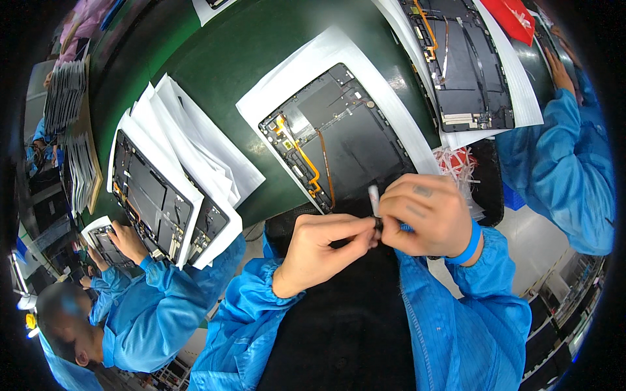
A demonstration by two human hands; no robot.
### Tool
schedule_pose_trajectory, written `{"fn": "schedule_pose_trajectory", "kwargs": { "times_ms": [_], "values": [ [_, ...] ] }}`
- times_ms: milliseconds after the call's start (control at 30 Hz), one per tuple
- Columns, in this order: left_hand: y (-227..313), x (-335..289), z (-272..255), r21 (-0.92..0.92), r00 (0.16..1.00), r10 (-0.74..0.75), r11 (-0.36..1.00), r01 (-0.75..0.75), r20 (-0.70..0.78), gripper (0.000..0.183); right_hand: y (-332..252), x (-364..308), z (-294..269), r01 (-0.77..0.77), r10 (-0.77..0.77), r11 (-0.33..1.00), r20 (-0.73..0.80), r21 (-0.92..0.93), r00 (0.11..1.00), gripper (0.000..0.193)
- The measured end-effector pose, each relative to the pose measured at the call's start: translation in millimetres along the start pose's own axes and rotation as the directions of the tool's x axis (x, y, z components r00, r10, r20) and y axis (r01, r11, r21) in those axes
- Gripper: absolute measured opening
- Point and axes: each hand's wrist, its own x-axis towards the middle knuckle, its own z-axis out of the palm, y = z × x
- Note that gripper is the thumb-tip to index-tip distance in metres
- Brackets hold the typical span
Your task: Manually connecting ribbon cables and internal electronic components of tablet devices on a factory assembly line.
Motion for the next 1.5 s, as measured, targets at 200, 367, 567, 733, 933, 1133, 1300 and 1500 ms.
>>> {"fn": "schedule_pose_trajectory", "kwargs": {
  "times_ms": [200, 367, 567, 733, 933, 1133, 1300, 1500],
  "values": [
    [8.9, -14.0, -34.4, -0.459, 0.935, -0.131, 0.843, 0.279, 0.328, 0.021, 17.5, -44.2, -63.6, -0.564, 0.553, 0.81, -0.109, -0.162, 0.826, 0.009],
    [11.2, -19.7, -36.4, -0.494, 0.948, -0.178, 0.819, 0.291, 0.264, 0.02, 39.2, -110.8, -108.2, -0.761, 0.809, 0.506, -0.082, -0.405, 0.582, 0.016],
    [27.9, -2.0, -33.6, -0.315, 0.951, -0.136, 0.923, 0.224, 0.277, 0.015, -30.0, 13.9, -23.4, -0.05, 0.035, 0.987, 0.094, 0.155, 0.995, 0.031],
    [16.4, -2.7, -35.1, 0.286, 0.987, 0.16, 0.946, -0.151, -0.007, 0.028, -4.3, 27.5, -7.1, 0.082, -0.101, 0.987, 0.128, 0.141, 0.987, 0.026],
    [-32.8, -4.2, -35.9, 0.863, 0.985, 0.172, 0.499, -0.083, -0.005, 0.068, 43.9, 71.9, 15.9, 0.053, -0.049, 0.997, 0.061, -0.059, 0.997, 0.019],
    [-38.4, -5.5, -44.6, 0.851, 0.983, 0.173, 0.504, -0.149, 0.069, 0.055, 69.7, 83.6, 34.2, -0.101, 0.114, 0.989, 0.121, -0.108, 0.986, 0.015],
    [-38.2, -9.0, -46.6, 0.888, 0.974, 0.174, 0.412, -0.206, 0.145, 0.042, 75.0, 81.7, 43.1, -0.093, 0.102, 0.987, 0.07, -0.13, 0.992, 0.012],
    [-34.0, -8.1, -44.2, 0.904, 0.978, 0.132, 0.376, -0.202, 0.163, 0.054, 73.6, 81.4, 46.1, -0.109, 0.116, 0.985, 0.05, -0.132, 0.992, 0.01]
  ]
}}
